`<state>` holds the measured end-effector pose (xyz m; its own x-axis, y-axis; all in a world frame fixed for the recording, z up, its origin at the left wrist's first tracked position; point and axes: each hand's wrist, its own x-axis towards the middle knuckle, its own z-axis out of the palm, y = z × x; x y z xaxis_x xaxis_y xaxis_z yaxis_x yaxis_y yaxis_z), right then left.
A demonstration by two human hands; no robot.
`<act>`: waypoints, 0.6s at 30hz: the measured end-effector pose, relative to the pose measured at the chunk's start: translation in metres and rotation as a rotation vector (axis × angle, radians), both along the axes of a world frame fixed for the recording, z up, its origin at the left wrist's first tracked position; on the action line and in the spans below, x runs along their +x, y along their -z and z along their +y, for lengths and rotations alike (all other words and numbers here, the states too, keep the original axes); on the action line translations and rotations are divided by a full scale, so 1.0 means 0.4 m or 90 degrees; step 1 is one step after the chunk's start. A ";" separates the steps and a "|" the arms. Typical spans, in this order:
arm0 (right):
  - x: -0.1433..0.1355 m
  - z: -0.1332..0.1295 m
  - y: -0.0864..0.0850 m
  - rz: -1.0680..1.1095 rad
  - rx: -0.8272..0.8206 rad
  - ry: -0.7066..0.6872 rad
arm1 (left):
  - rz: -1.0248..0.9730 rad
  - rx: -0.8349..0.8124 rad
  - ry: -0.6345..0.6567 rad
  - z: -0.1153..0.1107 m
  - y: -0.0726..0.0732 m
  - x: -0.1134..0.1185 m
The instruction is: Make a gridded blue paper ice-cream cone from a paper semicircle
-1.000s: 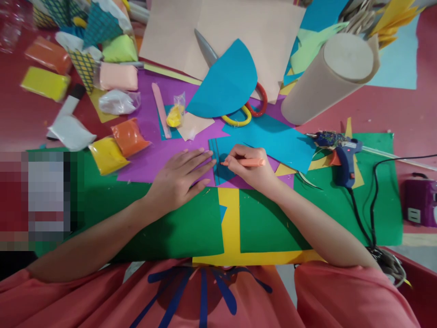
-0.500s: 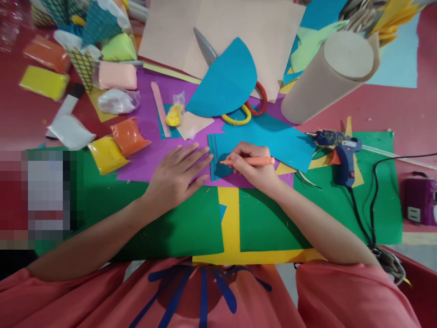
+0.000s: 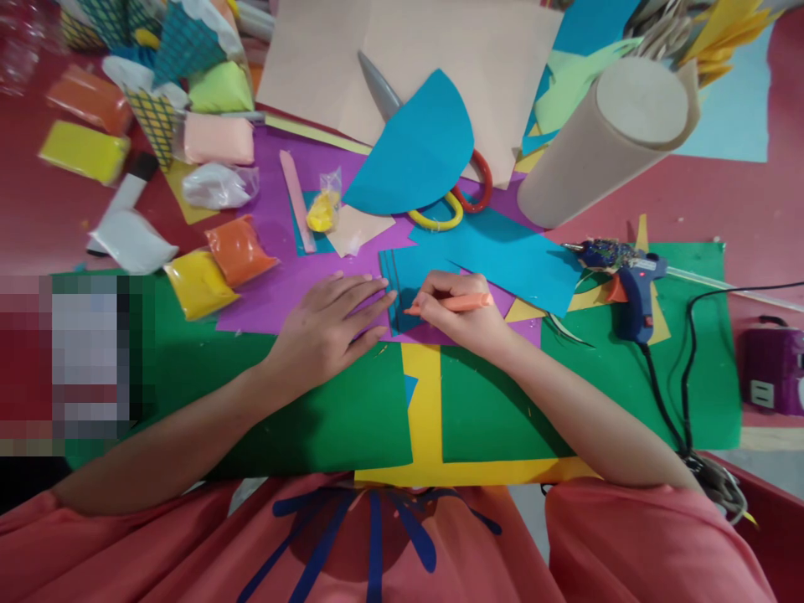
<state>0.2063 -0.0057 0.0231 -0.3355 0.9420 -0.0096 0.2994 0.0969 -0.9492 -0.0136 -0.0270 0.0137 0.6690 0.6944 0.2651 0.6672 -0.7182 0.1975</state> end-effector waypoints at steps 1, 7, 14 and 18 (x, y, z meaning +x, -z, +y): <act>-0.001 0.000 0.000 0.000 -0.011 0.003 | 0.000 0.003 0.002 0.000 -0.001 0.000; -0.007 -0.001 0.001 -0.010 -0.019 0.007 | 0.000 -0.016 -0.005 -0.003 0.002 0.001; -0.010 -0.001 -0.003 -0.042 -0.015 -0.001 | -0.013 -0.007 0.002 0.000 0.000 0.002; -0.012 0.000 -0.010 -0.039 -0.029 -0.008 | -0.014 -0.009 0.001 0.000 0.002 0.003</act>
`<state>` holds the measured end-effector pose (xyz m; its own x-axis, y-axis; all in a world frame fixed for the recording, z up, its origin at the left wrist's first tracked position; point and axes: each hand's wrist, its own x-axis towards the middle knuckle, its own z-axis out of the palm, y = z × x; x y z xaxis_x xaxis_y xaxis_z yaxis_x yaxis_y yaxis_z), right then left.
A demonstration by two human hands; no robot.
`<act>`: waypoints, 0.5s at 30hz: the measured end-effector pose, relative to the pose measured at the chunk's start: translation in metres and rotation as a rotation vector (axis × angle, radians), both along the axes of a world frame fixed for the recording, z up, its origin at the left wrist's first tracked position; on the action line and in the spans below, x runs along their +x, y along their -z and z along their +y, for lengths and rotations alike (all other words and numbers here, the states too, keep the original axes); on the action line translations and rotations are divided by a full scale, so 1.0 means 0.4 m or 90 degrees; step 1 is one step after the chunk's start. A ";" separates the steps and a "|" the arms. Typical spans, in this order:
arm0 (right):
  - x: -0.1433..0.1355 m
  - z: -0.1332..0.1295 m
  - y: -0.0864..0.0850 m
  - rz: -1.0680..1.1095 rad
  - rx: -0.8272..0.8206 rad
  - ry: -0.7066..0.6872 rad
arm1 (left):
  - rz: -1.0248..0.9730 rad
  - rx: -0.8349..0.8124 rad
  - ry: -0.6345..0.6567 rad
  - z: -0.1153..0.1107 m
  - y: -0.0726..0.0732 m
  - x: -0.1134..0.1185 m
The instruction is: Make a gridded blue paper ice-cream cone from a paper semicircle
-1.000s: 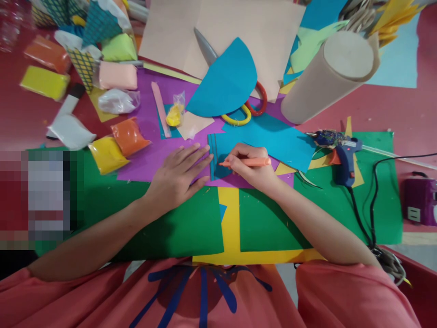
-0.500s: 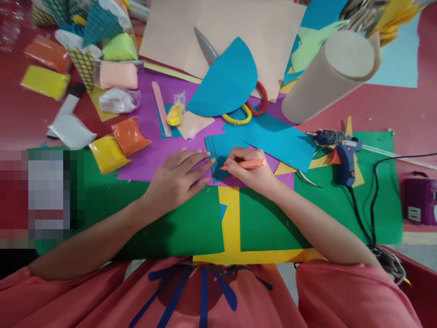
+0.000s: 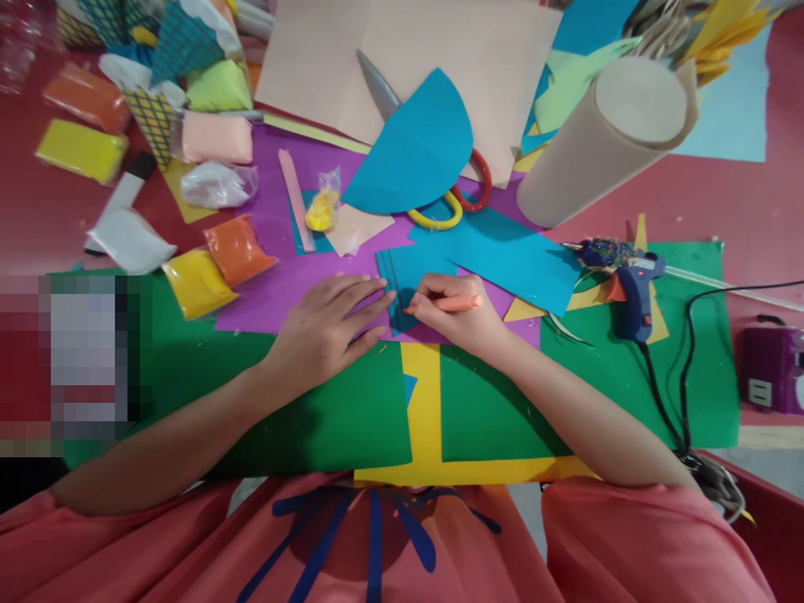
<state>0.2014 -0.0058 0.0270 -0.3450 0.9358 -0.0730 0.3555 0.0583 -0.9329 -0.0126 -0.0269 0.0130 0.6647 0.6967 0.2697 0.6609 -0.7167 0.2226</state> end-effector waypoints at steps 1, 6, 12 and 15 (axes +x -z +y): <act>0.000 0.001 -0.002 0.001 -0.007 -0.002 | 0.001 -0.006 -0.003 0.000 0.000 0.000; 0.002 0.005 -0.006 0.030 -0.055 -0.009 | 0.000 -0.024 -0.004 0.000 0.000 -0.001; 0.000 0.003 0.000 0.029 -0.022 0.021 | -0.009 -0.055 -0.006 0.000 0.000 -0.002; -0.002 0.002 -0.002 0.022 -0.005 0.007 | -0.006 -0.056 -0.011 -0.001 0.000 0.000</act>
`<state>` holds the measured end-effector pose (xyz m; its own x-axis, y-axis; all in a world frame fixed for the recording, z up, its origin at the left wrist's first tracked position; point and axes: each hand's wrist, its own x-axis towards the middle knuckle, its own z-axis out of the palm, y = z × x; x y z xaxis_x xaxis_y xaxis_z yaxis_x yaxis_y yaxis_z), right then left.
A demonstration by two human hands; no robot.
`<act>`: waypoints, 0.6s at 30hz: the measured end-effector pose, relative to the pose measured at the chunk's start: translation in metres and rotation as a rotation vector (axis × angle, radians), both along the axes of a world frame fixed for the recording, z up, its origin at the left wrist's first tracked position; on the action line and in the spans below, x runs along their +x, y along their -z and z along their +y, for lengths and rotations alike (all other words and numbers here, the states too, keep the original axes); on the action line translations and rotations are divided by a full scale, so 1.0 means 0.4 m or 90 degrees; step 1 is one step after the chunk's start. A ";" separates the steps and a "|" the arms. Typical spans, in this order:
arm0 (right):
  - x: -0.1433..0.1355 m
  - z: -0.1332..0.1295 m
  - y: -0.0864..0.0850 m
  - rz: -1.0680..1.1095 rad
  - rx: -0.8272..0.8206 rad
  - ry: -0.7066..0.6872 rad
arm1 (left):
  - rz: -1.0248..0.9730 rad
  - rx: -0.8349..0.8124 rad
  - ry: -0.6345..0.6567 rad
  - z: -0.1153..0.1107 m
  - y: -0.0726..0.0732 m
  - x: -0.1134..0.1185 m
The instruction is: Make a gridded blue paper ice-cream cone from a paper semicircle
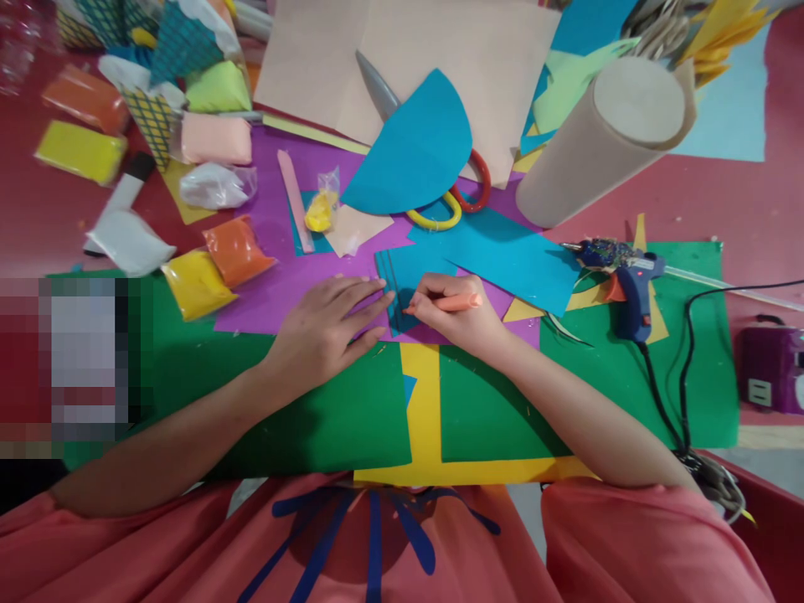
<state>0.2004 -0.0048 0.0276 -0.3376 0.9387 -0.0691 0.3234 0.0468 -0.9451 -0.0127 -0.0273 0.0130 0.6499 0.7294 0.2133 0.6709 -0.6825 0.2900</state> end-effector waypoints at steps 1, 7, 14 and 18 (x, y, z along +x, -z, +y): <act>0.000 0.000 -0.001 -0.004 0.002 -0.005 | 0.003 0.005 -0.001 0.000 0.000 0.000; 0.004 0.001 -0.002 -0.024 -0.011 -0.042 | 0.011 0.042 0.004 0.000 0.000 -0.001; 0.005 0.001 -0.003 -0.037 -0.022 -0.072 | 0.003 0.028 0.003 0.002 0.000 -0.002; 0.007 0.001 -0.001 -0.033 -0.024 -0.085 | 0.001 0.022 0.001 0.000 0.002 0.000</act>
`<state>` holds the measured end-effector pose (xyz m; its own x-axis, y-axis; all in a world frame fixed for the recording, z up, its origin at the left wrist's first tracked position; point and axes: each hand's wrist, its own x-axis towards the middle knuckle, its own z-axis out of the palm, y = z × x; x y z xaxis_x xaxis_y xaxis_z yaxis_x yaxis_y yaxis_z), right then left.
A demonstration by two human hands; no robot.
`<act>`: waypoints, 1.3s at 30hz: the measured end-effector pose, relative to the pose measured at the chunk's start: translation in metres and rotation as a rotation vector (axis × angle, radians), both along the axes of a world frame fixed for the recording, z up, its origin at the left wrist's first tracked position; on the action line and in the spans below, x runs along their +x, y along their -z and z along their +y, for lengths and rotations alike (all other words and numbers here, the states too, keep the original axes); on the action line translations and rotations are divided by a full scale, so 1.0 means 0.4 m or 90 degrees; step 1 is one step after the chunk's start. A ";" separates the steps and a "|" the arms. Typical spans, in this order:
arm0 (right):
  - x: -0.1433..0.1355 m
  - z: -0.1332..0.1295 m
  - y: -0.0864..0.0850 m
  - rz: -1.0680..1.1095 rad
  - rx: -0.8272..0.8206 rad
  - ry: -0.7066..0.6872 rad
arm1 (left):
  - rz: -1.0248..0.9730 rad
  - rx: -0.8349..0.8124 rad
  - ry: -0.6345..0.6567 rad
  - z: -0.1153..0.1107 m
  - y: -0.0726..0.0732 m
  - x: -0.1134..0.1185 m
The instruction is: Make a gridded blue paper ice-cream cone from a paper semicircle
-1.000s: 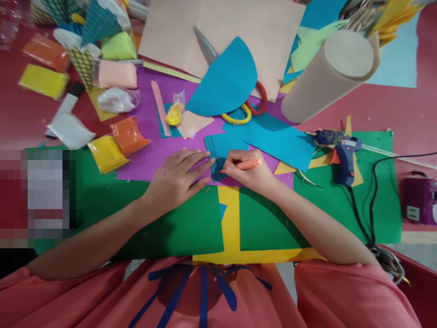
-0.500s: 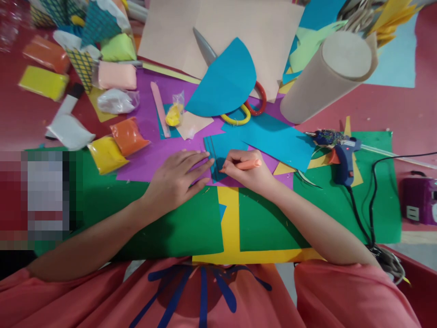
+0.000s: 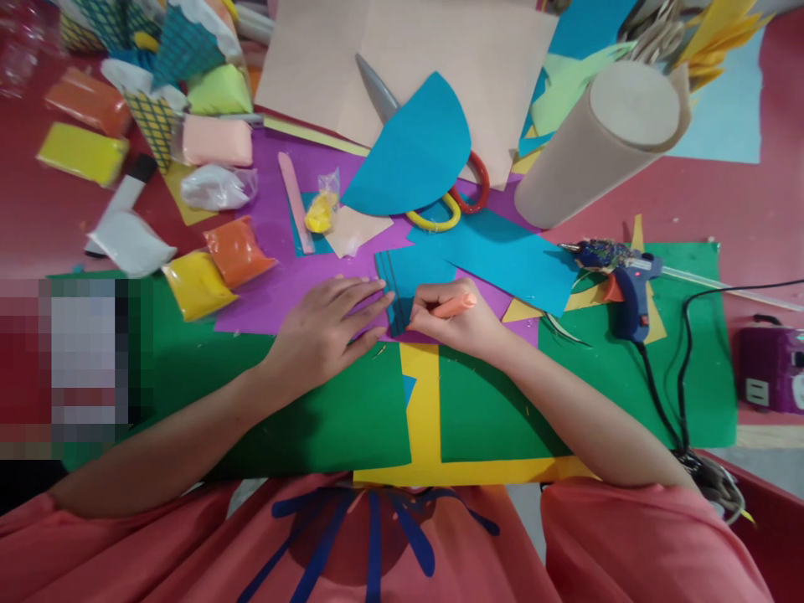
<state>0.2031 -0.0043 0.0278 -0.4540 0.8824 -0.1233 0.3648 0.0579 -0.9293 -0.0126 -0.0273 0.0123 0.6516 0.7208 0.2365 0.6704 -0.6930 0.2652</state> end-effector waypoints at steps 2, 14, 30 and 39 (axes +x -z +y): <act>0.001 -0.001 0.001 0.003 -0.001 -0.004 | -0.003 -0.011 -0.003 -0.001 0.001 0.000; 0.018 0.018 0.014 0.191 -0.146 0.187 | -0.003 0.030 0.021 -0.001 0.005 -0.002; 0.015 0.001 0.026 0.186 0.050 0.281 | 0.063 0.040 0.145 -0.016 0.001 0.007; 0.007 0.011 0.025 0.089 0.046 0.166 | 0.090 0.026 0.131 -0.025 0.006 0.010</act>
